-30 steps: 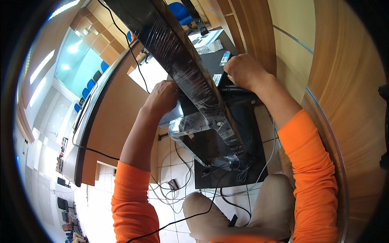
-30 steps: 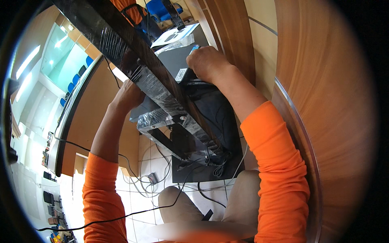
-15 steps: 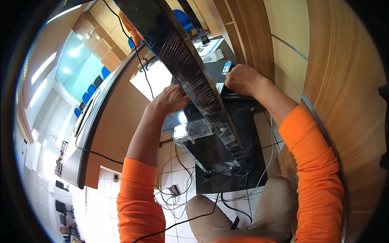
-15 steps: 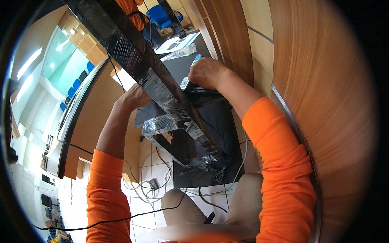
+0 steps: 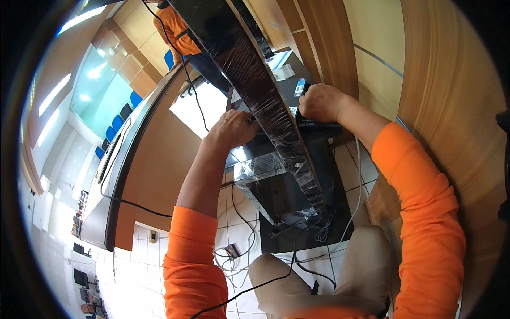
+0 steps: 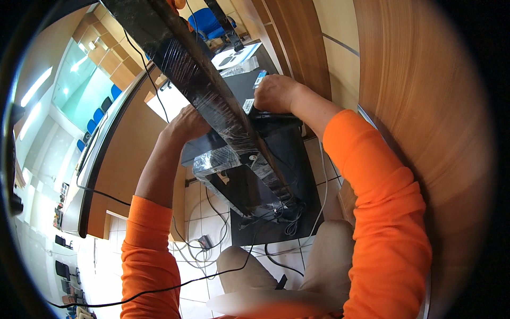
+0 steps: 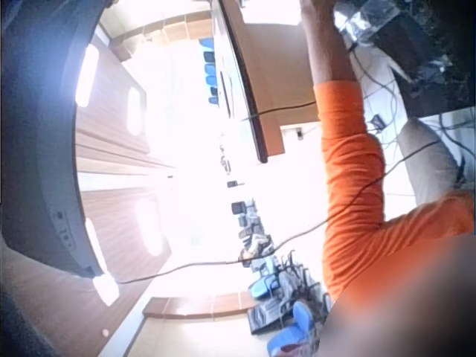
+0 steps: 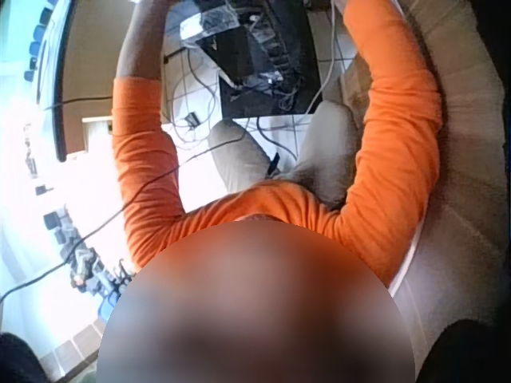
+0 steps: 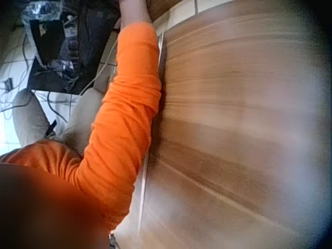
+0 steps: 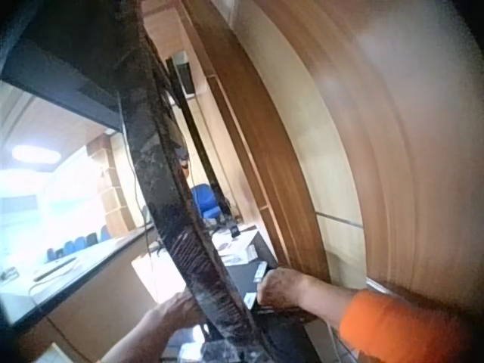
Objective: The person moves two black office chairs from a meeting room to a storage area, placing them with other chairs. Then the person kneels and organizes cables and a power strip near a TV stand.
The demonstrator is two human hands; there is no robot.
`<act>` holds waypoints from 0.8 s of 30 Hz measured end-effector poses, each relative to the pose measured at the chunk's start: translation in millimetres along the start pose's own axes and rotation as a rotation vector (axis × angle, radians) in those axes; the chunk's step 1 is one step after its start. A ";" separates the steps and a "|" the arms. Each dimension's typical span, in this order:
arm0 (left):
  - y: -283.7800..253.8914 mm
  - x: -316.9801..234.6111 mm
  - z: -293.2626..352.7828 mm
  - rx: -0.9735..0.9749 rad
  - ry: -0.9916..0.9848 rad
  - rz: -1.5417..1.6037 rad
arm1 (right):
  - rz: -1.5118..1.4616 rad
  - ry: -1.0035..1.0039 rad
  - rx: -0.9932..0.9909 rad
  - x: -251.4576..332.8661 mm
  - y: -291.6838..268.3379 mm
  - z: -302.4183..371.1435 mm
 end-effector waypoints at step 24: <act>-11.0 -18.9 10.1 0.024 -0.081 0.026 | -0.926 1.023 -0.154 -7.2 23.7 16.7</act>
Point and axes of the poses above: each hand's wrist, its own z-axis away from the middle knuckle, its own y-axis out of the palm, x = y × z, the point moved 4 cm from there along -z, towards the middle knuckle
